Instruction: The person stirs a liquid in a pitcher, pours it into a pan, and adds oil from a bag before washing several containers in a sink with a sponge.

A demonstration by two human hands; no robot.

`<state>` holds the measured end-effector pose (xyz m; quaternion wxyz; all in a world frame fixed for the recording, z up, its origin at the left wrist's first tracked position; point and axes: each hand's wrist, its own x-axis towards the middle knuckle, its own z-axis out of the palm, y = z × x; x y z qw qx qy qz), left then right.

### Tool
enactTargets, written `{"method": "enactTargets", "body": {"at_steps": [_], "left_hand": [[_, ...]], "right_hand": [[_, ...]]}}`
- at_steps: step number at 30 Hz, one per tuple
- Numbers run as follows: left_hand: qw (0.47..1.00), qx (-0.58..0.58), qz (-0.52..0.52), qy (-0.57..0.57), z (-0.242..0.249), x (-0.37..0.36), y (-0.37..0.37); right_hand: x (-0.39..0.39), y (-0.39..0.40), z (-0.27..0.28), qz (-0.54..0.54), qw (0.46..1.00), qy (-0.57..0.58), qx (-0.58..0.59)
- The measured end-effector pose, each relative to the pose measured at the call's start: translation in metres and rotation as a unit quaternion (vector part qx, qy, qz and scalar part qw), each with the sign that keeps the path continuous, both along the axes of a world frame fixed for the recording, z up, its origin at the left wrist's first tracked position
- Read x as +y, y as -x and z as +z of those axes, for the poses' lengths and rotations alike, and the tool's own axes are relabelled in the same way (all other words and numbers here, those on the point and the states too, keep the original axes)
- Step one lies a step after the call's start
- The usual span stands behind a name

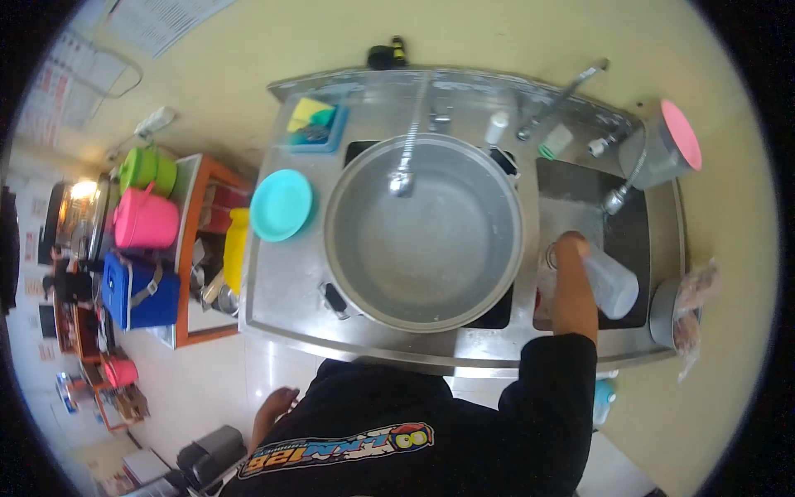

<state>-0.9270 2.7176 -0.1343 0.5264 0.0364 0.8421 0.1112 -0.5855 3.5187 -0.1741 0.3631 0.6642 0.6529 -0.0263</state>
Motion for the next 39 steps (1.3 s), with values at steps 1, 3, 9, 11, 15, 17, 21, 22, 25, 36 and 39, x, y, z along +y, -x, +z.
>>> {"method": "enactTargets", "body": {"at_steps": [1,3,9,11,15,17,21,22,25,36,39], "left_hand": [[0.999,-0.024,-0.033,0.006,0.013,0.023,0.008],[0.994,0.022,-0.107,0.006,0.029,0.060,0.021],[0.927,0.096,-0.230,-0.280,0.074,0.165,0.041],[0.902,0.070,-0.240,-0.353,0.092,0.206,0.035],[0.797,-0.024,-0.256,-0.547,0.139,0.285,0.009],[0.740,-0.047,-0.280,-0.610,0.171,0.317,-0.004],[0.661,-0.030,-0.181,-0.728,0.216,0.343,-0.012],[0.652,-0.025,-0.140,-0.745,0.220,0.344,-0.009],[0.717,0.049,-0.010,-0.695,0.237,0.330,0.002],[0.791,0.218,0.227,-0.524,0.158,0.192,0.096],[0.773,0.277,0.163,-0.547,0.150,0.156,0.098]], "right_hand": [[0.000,-0.005,0.011,-0.020,1.000,-0.002,0.003],[-0.036,0.002,0.084,0.000,0.992,-0.090,0.092],[-0.089,-0.030,0.184,-0.058,0.887,-0.343,0.304],[-0.111,-0.049,0.199,-0.041,0.806,-0.416,0.420],[-0.242,0.022,0.274,-0.085,0.601,-0.333,0.721],[-0.293,0.066,0.275,-0.063,0.468,-0.297,0.830],[-0.376,0.172,0.270,-0.016,0.438,-0.156,0.885],[-0.384,0.190,0.267,-0.001,0.446,-0.093,0.890],[-0.406,0.249,0.267,0.033,0.445,0.071,0.892],[-0.236,0.518,0.228,0.288,0.581,0.000,0.762],[-0.160,0.617,0.128,0.412,0.760,-0.095,0.494]]}}
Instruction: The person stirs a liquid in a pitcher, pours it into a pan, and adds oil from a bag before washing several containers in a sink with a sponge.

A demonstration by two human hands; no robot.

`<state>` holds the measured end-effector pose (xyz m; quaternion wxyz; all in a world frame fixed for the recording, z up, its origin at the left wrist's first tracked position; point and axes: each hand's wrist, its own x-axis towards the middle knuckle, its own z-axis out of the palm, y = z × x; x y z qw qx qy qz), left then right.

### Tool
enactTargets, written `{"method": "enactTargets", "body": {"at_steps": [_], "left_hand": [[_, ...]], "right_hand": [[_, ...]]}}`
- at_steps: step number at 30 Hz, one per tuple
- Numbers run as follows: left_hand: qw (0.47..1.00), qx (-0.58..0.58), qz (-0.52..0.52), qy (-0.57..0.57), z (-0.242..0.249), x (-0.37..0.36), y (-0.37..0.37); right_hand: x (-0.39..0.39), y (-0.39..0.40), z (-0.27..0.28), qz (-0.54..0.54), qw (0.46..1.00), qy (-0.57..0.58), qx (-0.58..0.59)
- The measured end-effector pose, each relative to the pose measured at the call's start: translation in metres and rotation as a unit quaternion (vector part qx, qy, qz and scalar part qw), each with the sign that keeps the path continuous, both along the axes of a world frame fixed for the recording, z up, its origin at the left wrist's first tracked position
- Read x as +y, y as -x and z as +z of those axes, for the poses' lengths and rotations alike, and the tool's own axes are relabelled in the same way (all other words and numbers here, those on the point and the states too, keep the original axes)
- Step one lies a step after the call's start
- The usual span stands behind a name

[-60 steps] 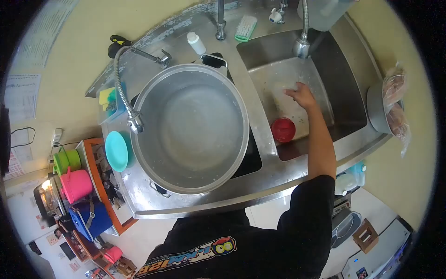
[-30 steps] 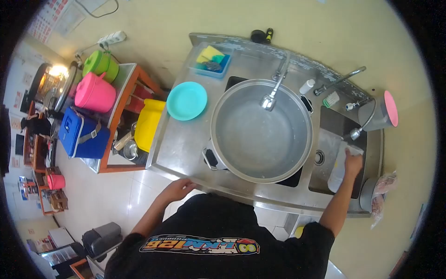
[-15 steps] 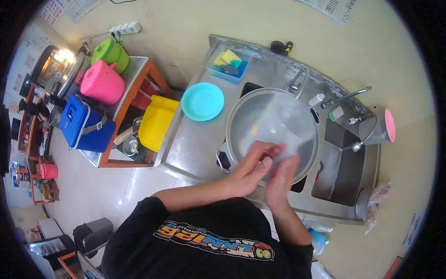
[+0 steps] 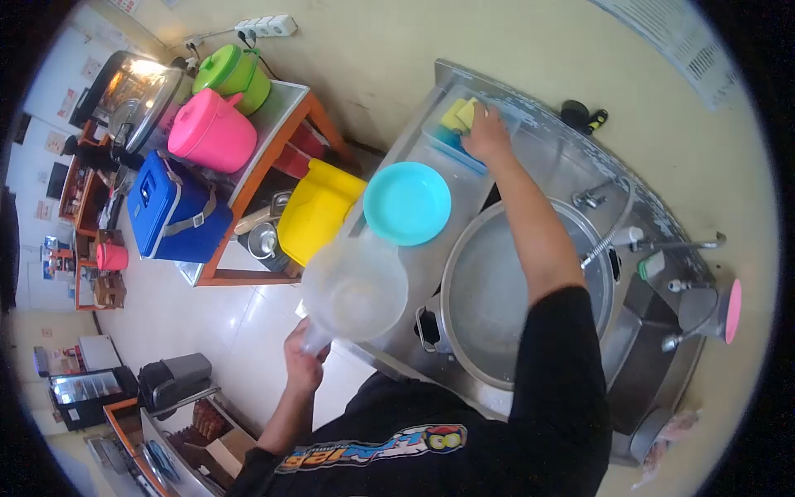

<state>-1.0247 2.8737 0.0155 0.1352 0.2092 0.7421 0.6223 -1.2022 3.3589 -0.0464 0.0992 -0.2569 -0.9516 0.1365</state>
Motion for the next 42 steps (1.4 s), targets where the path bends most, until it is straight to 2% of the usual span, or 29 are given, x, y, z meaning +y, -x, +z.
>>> {"method": "enactTargets", "body": {"at_steps": [3,4,7,8,10,12,15,18,20,21,22,24,25,27,29,30,32,33,35,38,41,42], "left_hand": [[0.995,-0.016,0.084,-0.044,0.012,0.000,-0.010],[0.992,-0.029,0.112,-0.057,0.010,-0.002,-0.012],[0.983,-0.079,0.155,-0.059,0.002,-0.003,-0.017],[0.977,-0.115,0.162,-0.073,-0.002,-0.008,-0.022],[0.976,-0.145,0.129,-0.100,-0.004,-0.005,-0.011],[0.987,-0.113,0.092,-0.070,0.003,0.005,-0.001],[0.993,-0.095,0.054,-0.037,0.001,0.009,0.008],[0.995,-0.088,0.050,-0.020,-0.010,0.016,0.014],[0.995,-0.093,0.021,-0.013,0.001,0.024,0.020],[0.996,-0.087,-0.013,-0.012,0.019,0.028,0.023],[0.996,-0.079,-0.046,-0.009,0.032,0.028,0.024],[0.991,-0.114,-0.060,-0.019,0.040,0.031,0.019],[0.989,-0.128,-0.065,-0.023,0.044,0.033,0.019],[0.992,-0.048,-0.107,0.053,0.049,0.036,0.013],[0.987,-0.080,-0.141,0.016,0.061,0.039,0.006],[0.982,-0.099,-0.163,-0.005,0.066,0.041,0.003],[0.979,-0.047,-0.183,0.079,0.071,0.042,-0.001],[0.973,-0.019,-0.194,0.120,0.070,0.043,-0.002],[0.973,-0.063,-0.200,0.101,0.058,0.046,-0.005],[0.970,-0.094,-0.210,0.078,0.052,0.048,-0.016],[0.970,-0.075,-0.219,0.069,0.051,0.050,-0.029],[0.971,-0.063,-0.219,0.066,0.052,0.052,-0.033]], "right_hand": [[0.017,0.027,-0.036,0.006,0.990,0.070,-0.124],[0.017,0.033,-0.044,-0.019,0.991,0.070,-0.114],[0.045,0.044,-0.065,0.008,0.996,0.059,-0.065],[0.051,0.040,-0.055,0.043,0.994,0.091,-0.028],[0.064,0.035,-0.032,0.048,0.992,0.105,0.041],[0.068,0.022,0.004,-0.016,0.993,0.044,0.104],[0.055,-0.016,0.078,-0.065,0.935,0.266,0.226],[-0.008,-0.083,0.171,0.051,0.932,0.270,0.236],[-0.061,-0.135,0.217,0.098,0.949,0.274,0.119],[-0.091,-0.160,0.232,0.182,0.952,0.226,0.102],[-0.120,-0.182,0.243,0.264,0.945,0.177,0.083],[-0.170,-0.210,0.258,0.356,0.915,0.180,-0.062],[-0.192,-0.218,0.257,0.381,0.908,0.148,-0.094],[-0.221,-0.225,0.228,0.410,0.899,0.106,-0.114],[-0.236,-0.233,0.186,0.406,0.904,0.083,-0.104],[-0.239,-0.238,0.180,0.398,0.887,0.155,-0.177],[-0.248,-0.253,0.172,0.364,0.820,0.305,-0.318],[-0.249,-0.262,0.168,0.282,0.780,0.445,-0.337],[-0.250,-0.287,0.160,0.097,0.636,0.688,-0.336],[-0.248,-0.325,0.166,0.081,0.589,0.756,-0.273],[-0.258,-0.344,0.179,0.198,0.631,0.695,-0.281],[-0.264,-0.351,0.178,0.157,0.637,0.719,-0.227]]}}
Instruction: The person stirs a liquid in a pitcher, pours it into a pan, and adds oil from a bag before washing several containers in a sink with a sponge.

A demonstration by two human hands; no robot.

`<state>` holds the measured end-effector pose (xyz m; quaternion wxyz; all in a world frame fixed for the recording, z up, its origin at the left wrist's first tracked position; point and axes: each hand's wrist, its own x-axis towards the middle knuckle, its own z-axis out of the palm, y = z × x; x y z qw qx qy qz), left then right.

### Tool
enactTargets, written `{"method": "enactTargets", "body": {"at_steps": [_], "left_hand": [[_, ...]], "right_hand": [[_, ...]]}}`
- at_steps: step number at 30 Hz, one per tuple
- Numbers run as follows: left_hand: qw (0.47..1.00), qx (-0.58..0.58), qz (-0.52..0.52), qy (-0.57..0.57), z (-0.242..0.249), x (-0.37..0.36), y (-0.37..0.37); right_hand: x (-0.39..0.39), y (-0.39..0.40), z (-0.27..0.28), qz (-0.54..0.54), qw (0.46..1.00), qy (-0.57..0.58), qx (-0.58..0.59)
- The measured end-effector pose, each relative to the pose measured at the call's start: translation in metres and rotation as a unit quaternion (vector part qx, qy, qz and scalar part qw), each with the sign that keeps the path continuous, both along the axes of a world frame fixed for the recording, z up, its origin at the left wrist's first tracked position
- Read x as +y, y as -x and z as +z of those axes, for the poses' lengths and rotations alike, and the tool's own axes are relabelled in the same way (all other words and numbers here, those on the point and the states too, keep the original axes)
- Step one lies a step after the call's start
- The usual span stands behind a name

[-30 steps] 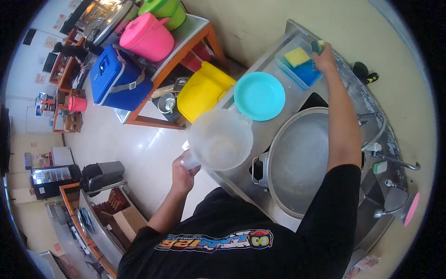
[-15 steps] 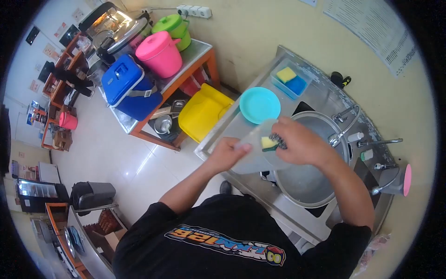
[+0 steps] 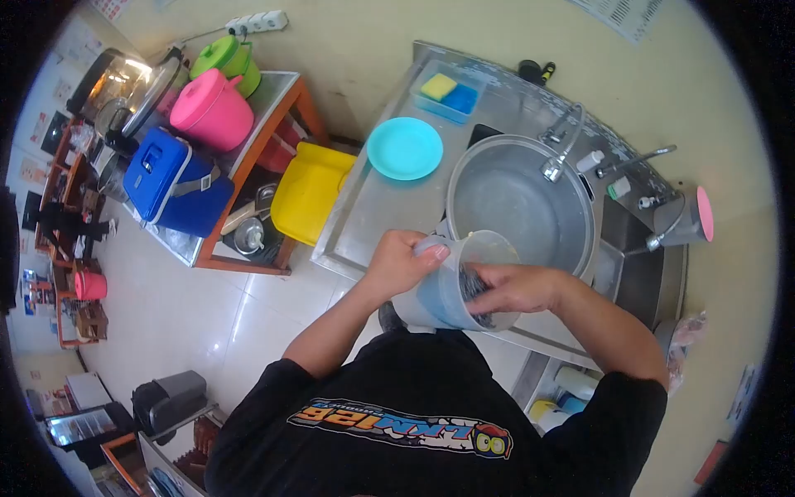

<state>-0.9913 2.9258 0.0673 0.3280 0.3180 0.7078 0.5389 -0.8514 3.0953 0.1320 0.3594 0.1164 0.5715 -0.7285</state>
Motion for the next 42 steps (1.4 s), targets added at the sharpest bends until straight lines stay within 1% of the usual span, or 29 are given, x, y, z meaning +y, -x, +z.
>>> {"method": "enactTargets", "body": {"at_steps": [2,3,5,6,9,12,15,16,18,21,22,23,24,27,30,33,36,38,39,40,41,42], "left_hand": [[0.998,0.051,-0.001,-0.039,0.004,0.003,-0.014],[0.995,0.076,0.001,-0.059,0.005,0.006,-0.024],[0.984,0.165,-0.026,-0.060,0.005,0.015,-0.049],[0.976,0.208,-0.041,-0.058,0.005,0.021,-0.062],[0.945,0.297,-0.017,-0.137,0.017,0.053,-0.107],[0.911,0.370,-0.040,-0.176,0.040,0.090,-0.151],[0.894,0.411,-0.051,-0.174,0.040,0.126,-0.187],[0.891,0.416,-0.057,-0.176,0.040,0.137,-0.199],[0.885,0.424,-0.065,-0.181,0.041,0.157,-0.221],[0.879,0.436,-0.069,-0.182,0.042,0.178,-0.245],[0.876,0.445,-0.067,-0.172,0.041,0.184,-0.251],[0.873,0.454,-0.068,-0.162,0.042,0.190,-0.255],[0.869,0.465,-0.071,-0.153,0.042,0.195,-0.258],[0.884,0.430,-0.080,-0.164,0.034,0.208,-0.266],[0.896,0.413,-0.078,-0.140,0.029,0.211,-0.263],[0.878,0.459,-0.084,-0.110,0.027,0.215,-0.267],[0.876,0.463,-0.077,-0.115,0.031,0.222,-0.283],[0.880,0.455,-0.081,-0.107,0.035,0.223,-0.295],[0.882,0.452,-0.081,-0.104,0.036,0.224,-0.298],[0.887,0.444,-0.082,-0.102,0.035,0.224,-0.299],[0.892,0.434,-0.085,-0.097,0.033,0.223,-0.301],[0.896,0.424,-0.089,-0.092,0.031,0.221,-0.302]], "right_hand": [[-0.009,-0.014,-0.005,-0.140,0.990,0.021,0.010],[-0.005,-0.018,-0.008,-0.207,0.978,0.005,-0.008],[0.007,-0.027,-0.010,-0.336,0.941,-0.020,-0.047],[0.020,-0.034,-0.005,-0.410,0.909,0.022,-0.073],[0.046,-0.065,0.015,-0.477,0.875,0.076,-0.016],[0.069,-0.112,0.014,-0.466,0.872,0.148,-0.004],[0.105,-0.154,0.017,-0.443,0.867,0.226,0.017],[0.116,-0.167,0.015,-0.441,0.875,0.198,0.010],[0.136,-0.187,0.013,-0.433,0.891,0.138,-0.007],[0.162,-0.219,0.011,-0.349,0.936,-0.041,0.032],[0.170,-0.229,0.010,-0.283,0.942,-0.150,0.095],[0.175,-0.239,0.008,-0.215,0.930,-0.253,0.156],[0.180,-0.249,0.006,-0.145,0.899,-0.352,0.216],[0.188,-0.268,-0.010,-0.087,0.860,-0.425,0.269],[0.196,-0.285,-0.013,-0.084,0.913,-0.345,0.202],[0.200,-0.299,-0.016,0.041,0.892,-0.399,0.208],[0.196,-0.301,-0.006,0.026,0.934,-0.341,0.101],[0.191,-0.308,-0.032,-0.128,0.965,-0.210,0.088],[0.188,-0.309,-0.038,-0.202,0.966,-0.143,0.081],[0.188,-0.310,-0.038,-0.271,0.960,-0.059,0.046],[0.184,-0.310,-0.031,-0.336,0.941,0.027,0.008],[0.179,-0.310,-0.026,-0.398,0.910,0.114,-0.030]]}}
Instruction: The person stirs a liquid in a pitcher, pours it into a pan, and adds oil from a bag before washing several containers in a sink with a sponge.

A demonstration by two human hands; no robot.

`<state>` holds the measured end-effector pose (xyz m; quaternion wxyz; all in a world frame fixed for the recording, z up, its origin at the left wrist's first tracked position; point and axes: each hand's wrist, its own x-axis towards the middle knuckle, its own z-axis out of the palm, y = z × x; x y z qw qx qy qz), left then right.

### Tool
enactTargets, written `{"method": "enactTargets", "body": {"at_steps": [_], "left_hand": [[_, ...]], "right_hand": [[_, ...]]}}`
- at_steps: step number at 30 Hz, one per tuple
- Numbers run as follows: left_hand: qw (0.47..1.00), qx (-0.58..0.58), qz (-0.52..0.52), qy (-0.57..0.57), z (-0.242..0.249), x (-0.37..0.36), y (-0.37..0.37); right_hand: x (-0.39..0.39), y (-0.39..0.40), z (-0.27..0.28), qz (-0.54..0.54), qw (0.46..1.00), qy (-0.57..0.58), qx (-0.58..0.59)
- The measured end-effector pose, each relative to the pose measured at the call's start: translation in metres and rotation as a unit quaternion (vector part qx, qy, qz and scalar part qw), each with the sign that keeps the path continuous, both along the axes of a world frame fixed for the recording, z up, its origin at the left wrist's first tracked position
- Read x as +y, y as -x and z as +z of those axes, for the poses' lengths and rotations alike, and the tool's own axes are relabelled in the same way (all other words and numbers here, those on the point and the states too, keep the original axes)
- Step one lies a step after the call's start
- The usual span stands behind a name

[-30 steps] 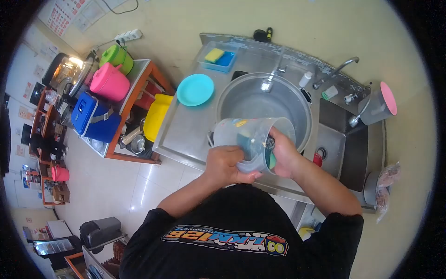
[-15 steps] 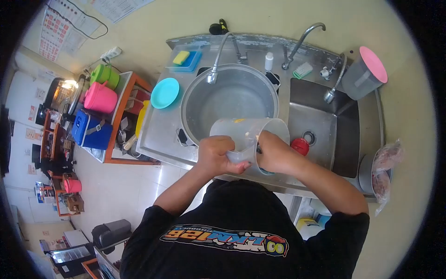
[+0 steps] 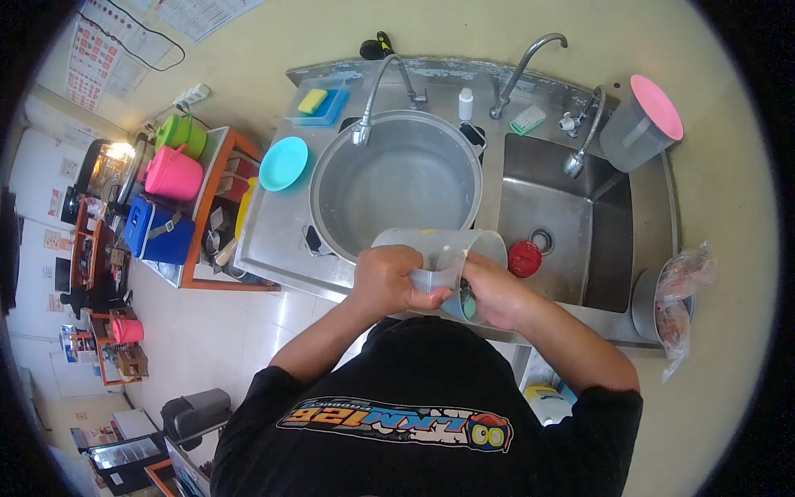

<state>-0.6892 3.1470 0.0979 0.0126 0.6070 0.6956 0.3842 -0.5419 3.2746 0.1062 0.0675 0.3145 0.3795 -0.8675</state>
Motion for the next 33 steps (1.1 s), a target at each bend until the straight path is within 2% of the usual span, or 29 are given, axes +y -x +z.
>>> {"method": "enactTargets", "body": {"at_steps": [3,6,7,8,9,12,15,18,20,22,23,25,27,28,29,31,33], "left_hand": [[0.999,-0.037,0.004,0.016,-0.004,-0.002,-0.003],[1.000,-0.013,0.000,0.012,0.004,0.001,-0.011],[1.000,-0.014,0.004,0.007,0.004,0.003,-0.011],[1.000,-0.016,0.008,0.002,0.003,0.004,-0.010],[1.000,-0.018,0.011,-0.002,0.001,0.005,-0.010],[0.998,-0.043,-0.010,0.048,0.000,0.003,0.004],[0.990,-0.132,-0.028,0.042,-0.004,0.004,0.008],[0.993,-0.100,-0.025,0.065,-0.003,0.004,0.005],[0.992,-0.111,-0.031,0.056,-0.008,0.001,0.006],[0.993,-0.103,-0.022,0.054,-0.012,-0.004,0.006],[0.994,-0.089,-0.011,0.059,-0.014,-0.007,0.006],[0.992,-0.099,0.007,0.078,-0.011,-0.015,0.007],[0.987,-0.129,0.020,0.097,-0.009,-0.020,0.005],[0.985,-0.135,0.025,0.102,-0.009,-0.022,0.003],[0.986,-0.112,0.024,0.120,-0.005,-0.024,0.000],[0.986,-0.091,0.031,0.134,-0.003,-0.023,-0.004],[0.986,-0.089,0.042,0.131,-0.007,-0.022,-0.004]], "right_hand": [[-0.004,-0.001,0.008,-0.053,0.998,0.023,0.000],[-0.005,0.001,-0.008,0.008,1.000,0.014,-0.013],[-0.003,-0.001,-0.007,0.067,0.987,-0.146,0.009],[-0.002,-0.004,0.002,0.124,0.946,-0.300,0.029],[-0.001,-0.005,0.007,0.178,0.877,-0.444,0.048],[0.018,-0.007,0.009,0.339,0.728,-0.596,0.021],[0.019,-0.001,0.037,0.431,0.649,-0.624,-0.055],[0.022,-0.001,0.021,0.411,0.694,-0.588,-0.058],[0.036,-0.010,-0.024,0.364,0.735,-0.572,-0.003],[0.030,-0.004,-0.017,0.373,0.707,-0.601,0.033],[0.021,-0.003,0.005,0.399,0.656,-0.639,0.043],[0.014,-0.003,0.002,0.367,0.737,-0.553,0.128],[0.013,-0.013,-0.044,0.330,0.796,-0.484,0.149],[0.012,-0.024,-0.065,0.283,0.890,-0.347,0.090],[0.013,-0.028,-0.081,0.227,0.953,-0.200,0.020],[0.004,-0.015,-0.073,0.143,0.987,0.035,-0.068],[-0.002,-0.007,-0.071,0.154,0.985,0.042,-0.064]]}}
